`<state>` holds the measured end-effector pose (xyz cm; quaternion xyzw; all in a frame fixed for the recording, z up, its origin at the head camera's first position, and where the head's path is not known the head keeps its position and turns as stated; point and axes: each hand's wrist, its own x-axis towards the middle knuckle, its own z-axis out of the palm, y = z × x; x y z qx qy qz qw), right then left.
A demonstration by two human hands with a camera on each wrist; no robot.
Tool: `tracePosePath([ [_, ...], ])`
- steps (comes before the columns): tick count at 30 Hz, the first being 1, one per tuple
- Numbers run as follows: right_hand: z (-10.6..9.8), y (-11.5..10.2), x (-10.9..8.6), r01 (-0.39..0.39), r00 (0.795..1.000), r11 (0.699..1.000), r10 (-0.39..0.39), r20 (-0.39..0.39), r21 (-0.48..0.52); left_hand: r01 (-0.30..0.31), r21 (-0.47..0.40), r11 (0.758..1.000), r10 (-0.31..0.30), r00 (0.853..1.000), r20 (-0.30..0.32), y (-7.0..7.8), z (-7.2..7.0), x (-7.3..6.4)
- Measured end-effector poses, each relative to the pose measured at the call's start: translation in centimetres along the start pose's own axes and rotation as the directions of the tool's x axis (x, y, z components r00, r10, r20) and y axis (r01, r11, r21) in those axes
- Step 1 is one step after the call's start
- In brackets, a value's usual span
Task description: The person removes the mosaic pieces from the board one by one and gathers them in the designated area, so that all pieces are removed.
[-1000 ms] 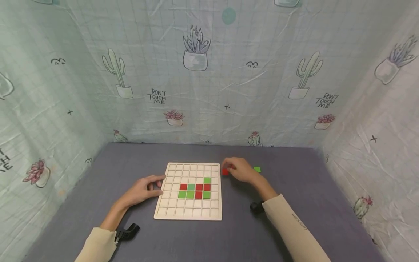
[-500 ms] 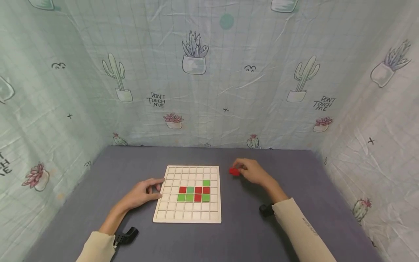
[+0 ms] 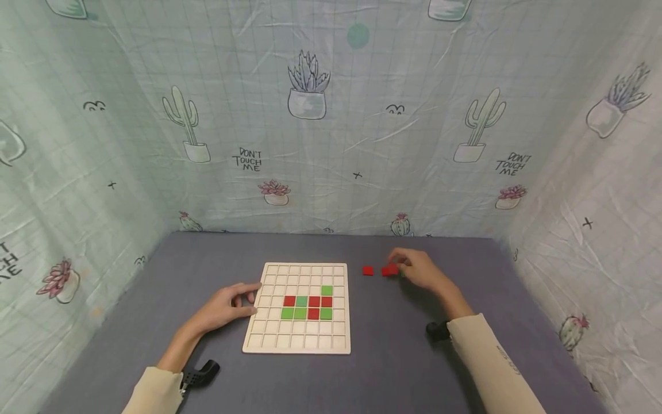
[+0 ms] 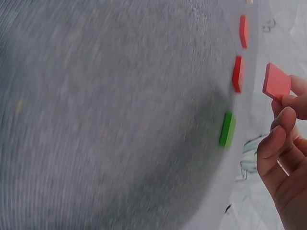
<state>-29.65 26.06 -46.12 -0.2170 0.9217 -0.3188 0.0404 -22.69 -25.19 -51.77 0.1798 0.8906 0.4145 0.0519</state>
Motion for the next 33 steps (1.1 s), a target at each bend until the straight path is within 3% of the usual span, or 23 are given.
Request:
tracePosePath([
  [13,-1.8,3.4,-1.3,-0.071,0.995,0.996,0.067,-0.068,-0.053,-0.009,0.01,1.0,0.01,1.0,-0.003,0.1,-0.1,0.0],
  [20,-2.2,5.0,-2.0,-0.146,0.988,0.989,0.143,-0.063,-0.036,-0.028,0.005,1.0,0.028,1.0,-0.005,0.0,-0.1,-0.1],
  [26,-2.3,5.9,-2.6,-0.155,0.986,0.987,0.152,-0.076,-0.04,-0.008,0.015,1.0,0.007,1.0,0.003,0.0,-0.1,-0.1],
  [33,-2.2,6.3,-3.1,-0.173,0.982,0.985,0.175,-0.078,0.023,-0.007,0.01,1.0,0.006,1.0,0.004,-0.1,-0.1,0.0],
])
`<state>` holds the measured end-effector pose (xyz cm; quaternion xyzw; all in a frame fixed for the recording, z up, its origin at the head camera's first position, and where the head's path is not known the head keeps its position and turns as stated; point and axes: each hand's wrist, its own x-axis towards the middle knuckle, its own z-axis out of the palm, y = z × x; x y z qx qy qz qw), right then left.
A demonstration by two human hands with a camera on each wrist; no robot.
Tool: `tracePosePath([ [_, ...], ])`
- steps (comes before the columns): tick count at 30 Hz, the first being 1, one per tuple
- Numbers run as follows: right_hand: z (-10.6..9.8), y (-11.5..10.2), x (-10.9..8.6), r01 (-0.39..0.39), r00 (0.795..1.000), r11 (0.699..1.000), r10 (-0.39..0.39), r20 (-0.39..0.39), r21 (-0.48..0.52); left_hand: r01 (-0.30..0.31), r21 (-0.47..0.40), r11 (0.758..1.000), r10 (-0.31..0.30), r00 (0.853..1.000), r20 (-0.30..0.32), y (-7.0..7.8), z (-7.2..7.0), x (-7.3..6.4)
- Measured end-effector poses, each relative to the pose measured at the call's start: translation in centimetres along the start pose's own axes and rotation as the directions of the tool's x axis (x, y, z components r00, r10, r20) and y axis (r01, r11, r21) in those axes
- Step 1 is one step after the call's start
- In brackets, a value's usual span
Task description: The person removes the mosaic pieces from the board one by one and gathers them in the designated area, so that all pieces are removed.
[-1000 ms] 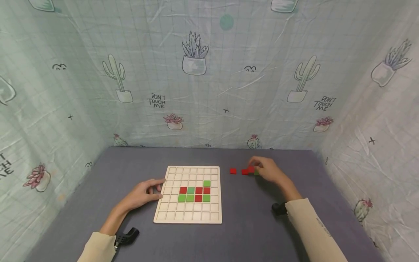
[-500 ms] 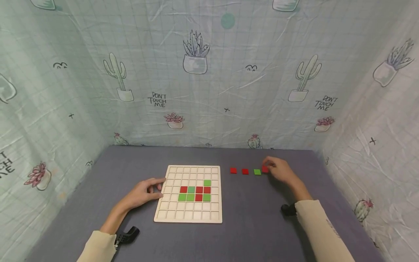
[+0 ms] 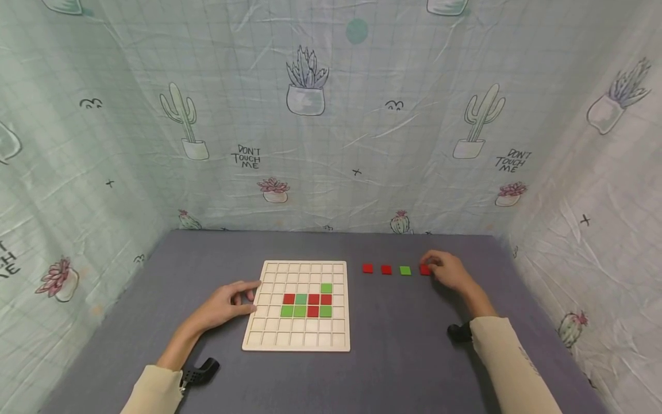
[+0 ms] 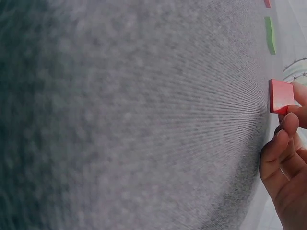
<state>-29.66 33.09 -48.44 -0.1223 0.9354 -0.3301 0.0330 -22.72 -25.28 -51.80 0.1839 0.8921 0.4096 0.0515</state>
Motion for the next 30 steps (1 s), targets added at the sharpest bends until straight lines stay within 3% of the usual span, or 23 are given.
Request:
tracePosePath([
  [12,0.54,-0.17,0.1,-0.03,0.999,0.999,0.03,-0.015,0.036,-0.026,-0.008,1.0,0.026,1.0,-0.005,-0.12,0.0,-0.01],
  [23,0.96,0.56,-0.02,-0.036,0.999,0.999,0.037,-0.03,0.024,-0.009,0.003,1.0,0.009,1.0,0.001,0.11,-0.23,0.25],
  [30,0.55,0.01,-0.39,-0.063,0.998,0.998,0.063,-0.001,0.017,-0.009,-0.001,1.0,0.009,1.0,0.005,0.25,-0.33,0.18],
])
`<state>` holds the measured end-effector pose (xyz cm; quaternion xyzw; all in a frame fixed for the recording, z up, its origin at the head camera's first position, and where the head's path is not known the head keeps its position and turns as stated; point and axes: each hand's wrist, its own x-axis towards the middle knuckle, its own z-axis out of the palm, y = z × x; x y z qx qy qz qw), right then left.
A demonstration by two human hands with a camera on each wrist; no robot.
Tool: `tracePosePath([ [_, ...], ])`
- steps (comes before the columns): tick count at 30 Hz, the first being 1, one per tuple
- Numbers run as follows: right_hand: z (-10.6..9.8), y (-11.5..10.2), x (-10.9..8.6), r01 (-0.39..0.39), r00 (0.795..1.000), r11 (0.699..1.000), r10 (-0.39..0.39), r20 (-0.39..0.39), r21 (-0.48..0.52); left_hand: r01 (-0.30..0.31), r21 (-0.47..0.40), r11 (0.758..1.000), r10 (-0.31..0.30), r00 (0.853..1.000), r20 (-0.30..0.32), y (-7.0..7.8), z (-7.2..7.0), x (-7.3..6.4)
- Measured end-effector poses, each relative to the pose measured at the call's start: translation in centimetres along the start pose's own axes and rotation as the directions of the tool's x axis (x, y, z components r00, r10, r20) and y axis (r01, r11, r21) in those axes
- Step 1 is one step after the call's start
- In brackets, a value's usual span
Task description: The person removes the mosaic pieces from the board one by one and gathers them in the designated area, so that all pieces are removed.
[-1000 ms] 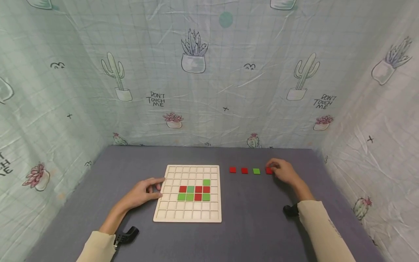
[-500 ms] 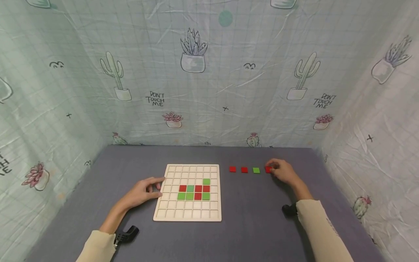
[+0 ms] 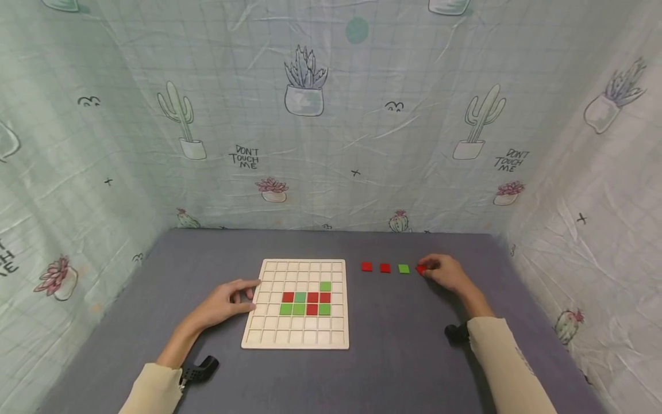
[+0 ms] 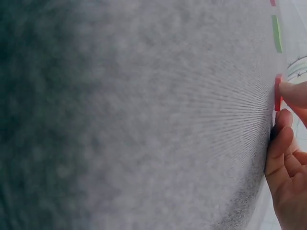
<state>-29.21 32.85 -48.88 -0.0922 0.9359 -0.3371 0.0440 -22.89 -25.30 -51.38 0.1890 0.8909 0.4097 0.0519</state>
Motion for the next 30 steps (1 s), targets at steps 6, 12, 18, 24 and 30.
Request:
tracePosePath([
  [6,0.1,-0.05,-0.12,-0.015,1.0,1.0,0.014,-0.007,-0.013,0.011,0.005,1.0,-0.011,1.0,-0.011,0.01,0.03,-0.06],
  [12,0.2,0.02,-0.04,-0.008,1.0,1.0,0.007,-0.023,-0.025,-0.001,0.003,1.0,0.001,1.0,-0.01,-0.01,0.08,-0.04],
  [18,0.28,-0.2,-0.09,-0.012,0.999,1.0,0.011,-0.03,-0.021,0.001,0.013,1.0,-0.001,1.0,-0.008,-0.12,0.12,0.05],
  [24,0.37,-0.36,-0.31,-0.02,0.999,1.0,0.02,-0.031,-0.009,-0.009,0.011,1.0,0.009,1.0,-0.018,-0.18,0.1,0.01],
  [30,0.36,-0.22,-0.22,-0.028,0.999,1.0,0.028,-0.03,-0.006,-0.01,0.007,1.0,0.01,1.0,-0.012,-0.29,0.14,0.02],
])
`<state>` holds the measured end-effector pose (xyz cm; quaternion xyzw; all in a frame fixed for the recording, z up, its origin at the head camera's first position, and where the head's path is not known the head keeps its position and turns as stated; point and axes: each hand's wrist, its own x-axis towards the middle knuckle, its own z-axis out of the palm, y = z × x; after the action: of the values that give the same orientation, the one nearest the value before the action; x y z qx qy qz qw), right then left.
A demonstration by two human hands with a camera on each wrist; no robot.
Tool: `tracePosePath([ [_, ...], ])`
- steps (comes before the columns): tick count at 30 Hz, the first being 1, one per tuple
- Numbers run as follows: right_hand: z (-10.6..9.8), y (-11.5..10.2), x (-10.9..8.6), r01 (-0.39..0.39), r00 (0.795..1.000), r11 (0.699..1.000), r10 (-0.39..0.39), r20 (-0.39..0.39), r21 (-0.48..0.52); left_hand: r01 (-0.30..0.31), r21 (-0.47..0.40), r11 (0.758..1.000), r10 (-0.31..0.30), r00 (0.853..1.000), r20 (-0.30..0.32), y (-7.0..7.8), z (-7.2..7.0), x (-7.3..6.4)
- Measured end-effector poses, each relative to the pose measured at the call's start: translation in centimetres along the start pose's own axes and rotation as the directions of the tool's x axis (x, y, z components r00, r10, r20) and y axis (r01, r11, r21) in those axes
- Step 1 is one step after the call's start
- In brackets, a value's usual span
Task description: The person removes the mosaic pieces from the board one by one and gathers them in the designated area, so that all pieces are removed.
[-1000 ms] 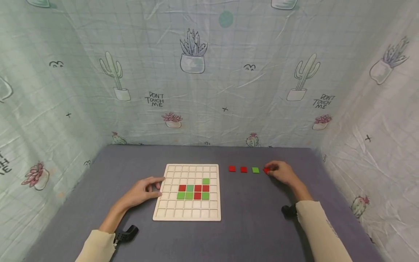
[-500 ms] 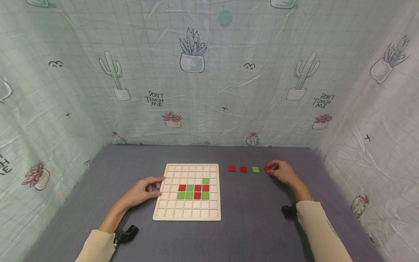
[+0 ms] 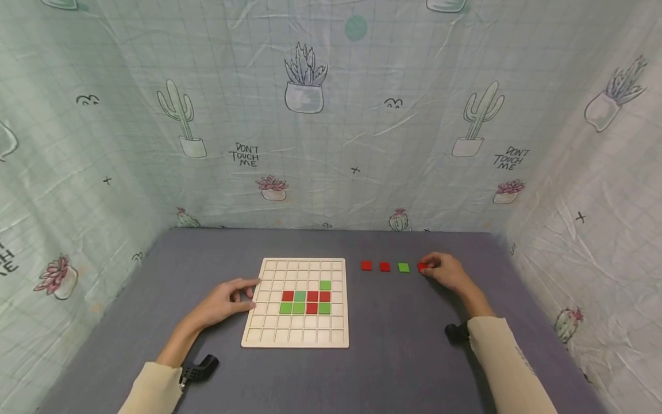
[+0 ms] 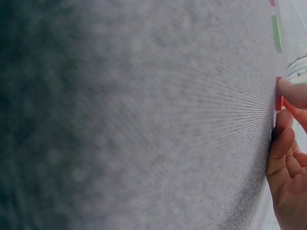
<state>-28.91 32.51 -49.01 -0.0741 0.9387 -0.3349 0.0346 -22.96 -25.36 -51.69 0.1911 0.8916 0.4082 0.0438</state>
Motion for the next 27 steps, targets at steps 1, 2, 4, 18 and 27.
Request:
tracePosePath([
  [1,0.0,0.0,0.0,0.003,1.0,1.0,-0.003,0.002,-0.001,-0.001,0.0,1.0,0.001,1.0,-0.001,0.0,0.0,0.0],
  [2,-0.1,0.0,0.1,0.006,1.0,1.0,-0.006,0.002,0.0,-0.002,0.001,1.0,0.002,1.0,-0.001,0.0,0.0,0.1],
  [4,-0.1,0.1,0.2,0.012,1.0,1.0,-0.012,0.002,0.002,-0.004,0.0,1.0,0.004,1.0,-0.004,-0.1,0.0,0.1],
  [18,-0.9,0.0,0.6,0.007,0.998,0.999,-0.009,0.062,0.038,0.001,0.005,1.0,-0.001,1.0,-0.001,0.1,-0.2,-0.2],
  [27,-1.3,-1.5,0.9,0.069,0.997,0.997,-0.068,0.025,-0.025,-0.016,-0.012,1.0,0.016,1.0,0.002,0.1,0.0,-0.2],
])
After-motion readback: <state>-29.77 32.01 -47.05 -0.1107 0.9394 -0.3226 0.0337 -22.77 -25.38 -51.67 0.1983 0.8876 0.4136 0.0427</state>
